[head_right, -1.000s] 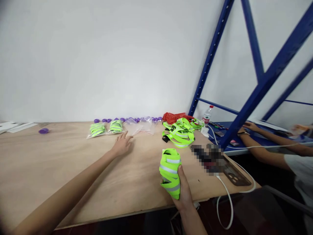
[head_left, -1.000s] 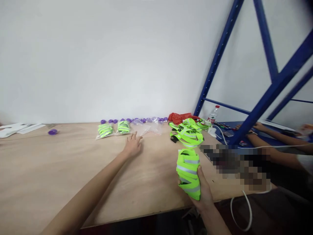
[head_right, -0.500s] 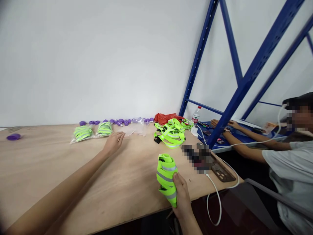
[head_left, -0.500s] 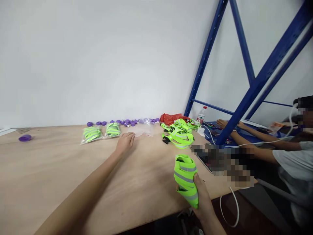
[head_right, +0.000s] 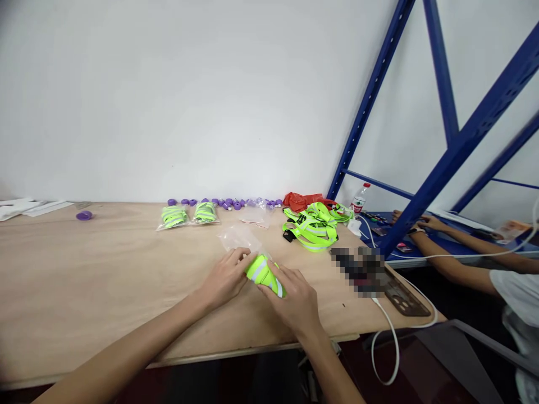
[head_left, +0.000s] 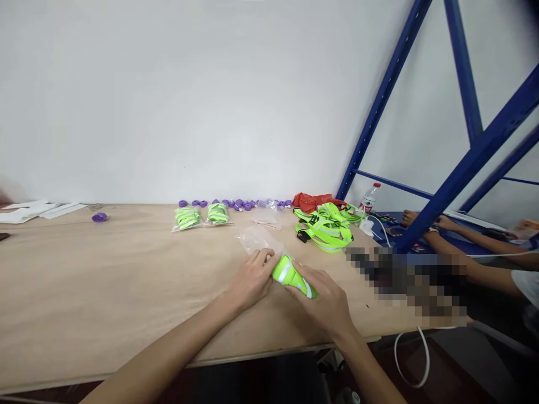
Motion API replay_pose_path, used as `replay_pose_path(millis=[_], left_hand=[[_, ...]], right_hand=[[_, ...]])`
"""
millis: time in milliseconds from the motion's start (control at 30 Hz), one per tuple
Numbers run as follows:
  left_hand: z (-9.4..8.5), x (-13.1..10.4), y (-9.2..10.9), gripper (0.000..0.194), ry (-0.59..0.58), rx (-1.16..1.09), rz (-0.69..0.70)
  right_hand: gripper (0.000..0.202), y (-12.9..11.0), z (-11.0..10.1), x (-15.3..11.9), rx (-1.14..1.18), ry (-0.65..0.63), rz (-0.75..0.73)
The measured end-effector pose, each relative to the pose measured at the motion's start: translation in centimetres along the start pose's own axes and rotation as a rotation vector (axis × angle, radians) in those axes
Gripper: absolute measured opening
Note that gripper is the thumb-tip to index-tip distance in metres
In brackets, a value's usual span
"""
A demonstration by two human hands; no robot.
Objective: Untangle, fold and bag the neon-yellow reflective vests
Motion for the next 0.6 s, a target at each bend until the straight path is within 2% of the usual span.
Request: replay_pose_path(millis=[100,233,367,467,533,600], left_hand=[[0.4,-0.5,0.7,0.064,0.003,-0.030,0.030],[0.7,-1.1,1.4,0.066,0.008,-0.091,0.054],[0.5,-2.5,2.7,0.060,0.024,-0.174,0.098],[-0.2,-4.3,3.7,0.054,0.090,-0.292,0.129],[-0.6,-5.8,3.3,0.039,0.177,-0.496,0.056],[0.7,-7.2,1.8,0.023,0.188,-0.848,-0.143]], right_hand=[[0.049,-0.1,0.5,-0.1,-0.206,-0.018,0.060],[0.061,-0.4,0.8,-0.2,-0.335,-0.042,0.085],[0.047,-0.4,1.5,-0.3,-0.381,-0.036,0.053],[0.039,-0.2,1.6,-0.6,-0.356,0.017,0.024],[0.039,-0.2,1.3,-0.9,-0.292,0.077,0.006],[0.041,-0.4,0.8,-1.4,-0.207,0.140,-0.012]])
Point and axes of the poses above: each hand's wrist, its own x-axis towards the middle knuckle, its own z-axis out of the palm, y = z × x, the point moved 8 cm from there along x, towards the middle knuckle, and after that the axes turned 15 degrees about -y, right-handed, at the moved point
